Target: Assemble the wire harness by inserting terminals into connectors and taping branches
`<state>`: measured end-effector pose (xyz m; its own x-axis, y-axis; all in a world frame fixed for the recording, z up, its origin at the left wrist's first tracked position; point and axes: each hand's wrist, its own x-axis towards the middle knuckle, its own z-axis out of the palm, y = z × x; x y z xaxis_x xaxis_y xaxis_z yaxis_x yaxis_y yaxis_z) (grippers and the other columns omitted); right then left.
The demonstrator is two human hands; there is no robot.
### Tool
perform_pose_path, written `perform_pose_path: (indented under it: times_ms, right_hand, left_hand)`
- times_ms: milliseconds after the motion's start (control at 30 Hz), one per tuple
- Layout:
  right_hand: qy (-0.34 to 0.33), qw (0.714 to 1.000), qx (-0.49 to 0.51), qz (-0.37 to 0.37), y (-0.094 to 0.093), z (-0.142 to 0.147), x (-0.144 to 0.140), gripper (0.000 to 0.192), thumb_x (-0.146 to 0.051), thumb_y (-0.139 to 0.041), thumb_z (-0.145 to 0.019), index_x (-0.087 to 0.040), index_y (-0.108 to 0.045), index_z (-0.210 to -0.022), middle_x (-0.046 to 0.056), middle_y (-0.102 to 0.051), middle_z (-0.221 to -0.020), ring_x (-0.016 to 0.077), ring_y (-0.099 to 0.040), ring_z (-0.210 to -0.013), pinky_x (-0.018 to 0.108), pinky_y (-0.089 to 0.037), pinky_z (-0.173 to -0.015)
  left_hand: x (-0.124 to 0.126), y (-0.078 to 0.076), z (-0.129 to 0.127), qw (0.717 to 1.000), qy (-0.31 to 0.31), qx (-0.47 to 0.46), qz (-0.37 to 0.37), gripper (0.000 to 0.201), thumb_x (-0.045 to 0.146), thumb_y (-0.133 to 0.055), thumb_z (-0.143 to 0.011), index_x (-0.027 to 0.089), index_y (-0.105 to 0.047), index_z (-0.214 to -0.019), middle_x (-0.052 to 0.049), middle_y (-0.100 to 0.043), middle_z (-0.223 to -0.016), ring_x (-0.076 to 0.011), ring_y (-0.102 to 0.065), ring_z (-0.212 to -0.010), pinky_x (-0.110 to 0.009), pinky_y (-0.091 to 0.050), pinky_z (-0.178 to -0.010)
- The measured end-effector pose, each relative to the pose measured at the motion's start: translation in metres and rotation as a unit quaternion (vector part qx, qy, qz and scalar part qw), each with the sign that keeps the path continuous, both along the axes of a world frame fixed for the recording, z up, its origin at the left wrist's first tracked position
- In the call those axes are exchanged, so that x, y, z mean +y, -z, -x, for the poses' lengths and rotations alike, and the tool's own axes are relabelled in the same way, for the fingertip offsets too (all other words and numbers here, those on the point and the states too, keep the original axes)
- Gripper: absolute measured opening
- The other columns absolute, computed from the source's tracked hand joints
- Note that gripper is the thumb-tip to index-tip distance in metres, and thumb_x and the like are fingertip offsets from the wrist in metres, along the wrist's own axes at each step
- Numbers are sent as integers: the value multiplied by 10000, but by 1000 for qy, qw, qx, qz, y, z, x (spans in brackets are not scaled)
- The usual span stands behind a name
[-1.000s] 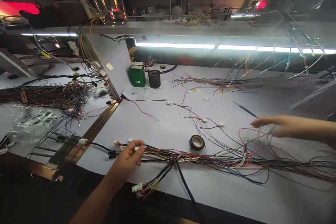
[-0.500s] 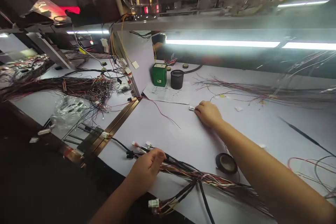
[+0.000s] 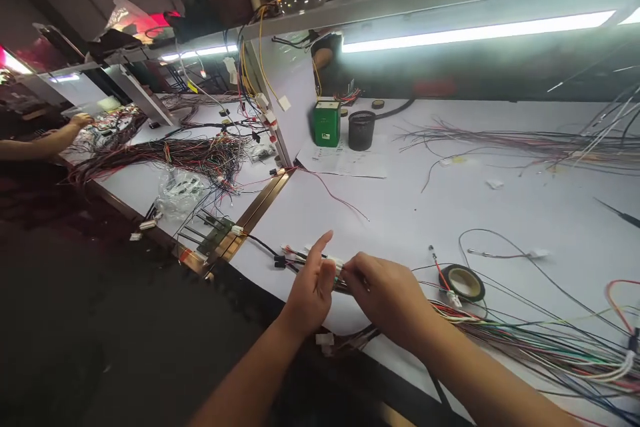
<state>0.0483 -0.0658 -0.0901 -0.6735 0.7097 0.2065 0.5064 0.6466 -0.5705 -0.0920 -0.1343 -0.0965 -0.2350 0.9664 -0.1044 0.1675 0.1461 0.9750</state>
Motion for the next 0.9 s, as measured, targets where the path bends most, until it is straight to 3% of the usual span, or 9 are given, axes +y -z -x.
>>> perform_pose_path:
  times_ms: [100,167,300,433,600,700,800,900]
  right_hand:
    - [-6,999,5,37,1,-6,3,148,-271,-473,-890,-240,-556,-772,-28,-642,-665,134,-547,-560,241,-297,-510]
    - [-7,999,7,46,-3,-9,4,155,-270,-478,-890,-242,-568,-767,-30,-632,-662,134,-542,-569,243,-320,-522]
    - [-14,998,38,48,-8,-10,4,164,-263,-461,-911,-248,-601,-826,3,-639,-823,149,-573,-710,257,-393,-602]
    - [-19,996,60,61,-9,-9,3,187,-267,-447,-924,-238,-613,-843,24,-640,-861,174,-581,-801,290,-436,-687]
    - [-56,990,44,124,1,-14,-3,272,-281,-443,-927,-266,-574,-1165,47,-667,-1001,209,-614,-899,329,-463,-752]
    - [-65,986,67,141,10,-22,-4,357,-266,-415,-934,-266,-531,-1272,59,-647,-960,198,-604,-876,327,-465,-762]
    - [-79,964,106,232,15,-33,1,348,-317,-389,-952,-278,-582,-1239,35,-636,-885,167,-590,-823,299,-461,-753]
    - [-94,922,118,355,16,-45,11,309,-354,-455,-923,-269,-653,-1143,22,-663,-971,167,-597,-884,286,-458,-784]
  left_hand:
    - [2,-3,0,999,-3,47,1,589,606,-329,-892,175,-490,-1259,47,-363,-592,-121,-314,-521,-266,-344,-554]
    - [4,-4,-2,997,-11,72,-2,498,589,-337,-899,183,-563,-1080,24,-442,-648,-123,-370,-551,-266,-364,-584]
    - [8,-7,-7,995,-24,90,-26,391,523,-351,-924,184,-540,-970,-26,-542,-819,-151,-489,-726,-272,-404,-696]
    - [10,-7,-9,995,-28,89,-30,356,498,-359,-930,186,-530,-943,-17,-539,-787,-151,-502,-724,-272,-411,-697]
    - [11,-6,-7,990,-44,128,-34,303,444,-363,-943,192,-524,-891,-5,-548,-778,-145,-514,-740,-262,-407,-704]
    - [10,-4,-8,983,-46,173,-40,282,422,-371,-945,191,-528,-901,2,-532,-734,-139,-495,-684,-260,-391,-658]
    - [8,-1,-10,977,-55,201,-54,278,411,-368,-947,190,-531,-906,12,-513,-686,-132,-482,-637,-252,-381,-623]
    - [6,-1,-10,971,-52,226,-65,269,398,-366,-950,188,-529,-904,28,-483,-632,-121,-462,-581,-239,-368,-579]
